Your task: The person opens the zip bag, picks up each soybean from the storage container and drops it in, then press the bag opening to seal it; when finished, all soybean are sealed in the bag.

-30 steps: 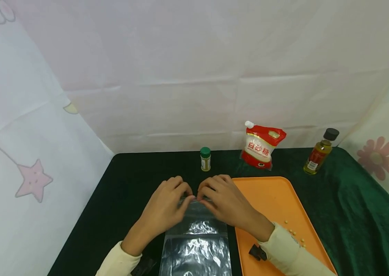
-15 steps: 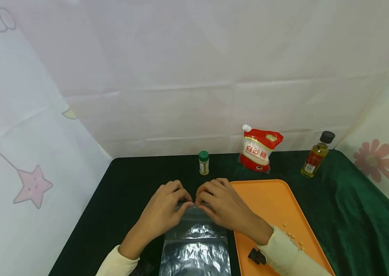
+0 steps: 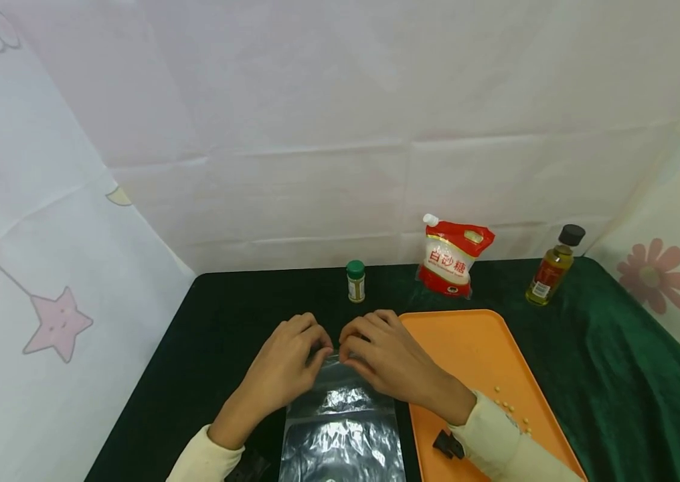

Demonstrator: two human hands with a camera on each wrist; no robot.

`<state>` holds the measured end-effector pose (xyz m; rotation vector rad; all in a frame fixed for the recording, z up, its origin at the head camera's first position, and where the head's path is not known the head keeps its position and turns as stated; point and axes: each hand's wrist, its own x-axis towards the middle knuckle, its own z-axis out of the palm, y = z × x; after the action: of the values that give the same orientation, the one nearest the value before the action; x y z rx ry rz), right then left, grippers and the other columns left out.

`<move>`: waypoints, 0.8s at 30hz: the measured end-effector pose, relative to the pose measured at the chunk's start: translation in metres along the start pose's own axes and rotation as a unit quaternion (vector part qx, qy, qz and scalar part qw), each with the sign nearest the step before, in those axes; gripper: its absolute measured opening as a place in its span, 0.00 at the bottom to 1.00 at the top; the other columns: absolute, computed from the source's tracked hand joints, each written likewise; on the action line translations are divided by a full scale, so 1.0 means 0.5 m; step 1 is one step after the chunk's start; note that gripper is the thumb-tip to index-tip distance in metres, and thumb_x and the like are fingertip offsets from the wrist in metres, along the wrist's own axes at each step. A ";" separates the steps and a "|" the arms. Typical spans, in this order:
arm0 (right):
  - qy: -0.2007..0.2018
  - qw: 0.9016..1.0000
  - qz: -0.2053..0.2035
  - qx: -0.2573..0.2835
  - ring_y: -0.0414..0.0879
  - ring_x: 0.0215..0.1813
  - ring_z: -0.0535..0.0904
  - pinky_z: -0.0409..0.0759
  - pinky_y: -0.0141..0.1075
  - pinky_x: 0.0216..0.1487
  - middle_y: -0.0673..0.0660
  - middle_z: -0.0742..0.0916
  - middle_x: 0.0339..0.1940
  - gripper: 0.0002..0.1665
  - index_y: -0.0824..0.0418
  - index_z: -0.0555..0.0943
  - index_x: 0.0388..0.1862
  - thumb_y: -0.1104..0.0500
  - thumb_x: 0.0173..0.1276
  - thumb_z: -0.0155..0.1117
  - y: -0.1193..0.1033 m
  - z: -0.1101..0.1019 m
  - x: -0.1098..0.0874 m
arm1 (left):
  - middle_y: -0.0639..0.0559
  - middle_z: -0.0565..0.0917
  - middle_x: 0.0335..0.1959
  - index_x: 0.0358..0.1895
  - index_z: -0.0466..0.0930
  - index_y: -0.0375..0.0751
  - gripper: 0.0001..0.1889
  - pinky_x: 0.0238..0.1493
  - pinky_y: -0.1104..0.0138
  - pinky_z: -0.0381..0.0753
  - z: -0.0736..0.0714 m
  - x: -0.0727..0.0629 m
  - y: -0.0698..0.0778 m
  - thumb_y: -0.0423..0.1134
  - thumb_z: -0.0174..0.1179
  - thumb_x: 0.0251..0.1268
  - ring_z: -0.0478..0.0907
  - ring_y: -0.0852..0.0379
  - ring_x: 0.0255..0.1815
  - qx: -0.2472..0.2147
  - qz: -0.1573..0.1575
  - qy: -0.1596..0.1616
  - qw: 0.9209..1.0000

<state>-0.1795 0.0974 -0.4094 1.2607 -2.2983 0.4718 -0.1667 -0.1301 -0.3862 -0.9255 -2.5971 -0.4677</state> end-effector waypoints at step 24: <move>-0.044 0.998 -0.033 0.026 0.45 0.65 0.68 0.65 0.47 0.64 0.48 0.76 0.63 0.05 0.46 0.84 0.35 0.52 0.65 0.74 -0.012 -0.005 0.001 | 0.60 0.73 0.30 0.32 0.85 0.47 0.05 0.30 0.70 0.69 0.015 -0.001 -0.018 0.36 0.73 0.60 0.64 0.64 0.28 0.017 -0.031 0.043 0.998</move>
<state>-0.1743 0.0953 -0.4066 1.4026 -2.3218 0.4659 -0.1735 -0.1341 -0.3946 -0.7987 -2.5534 -0.4681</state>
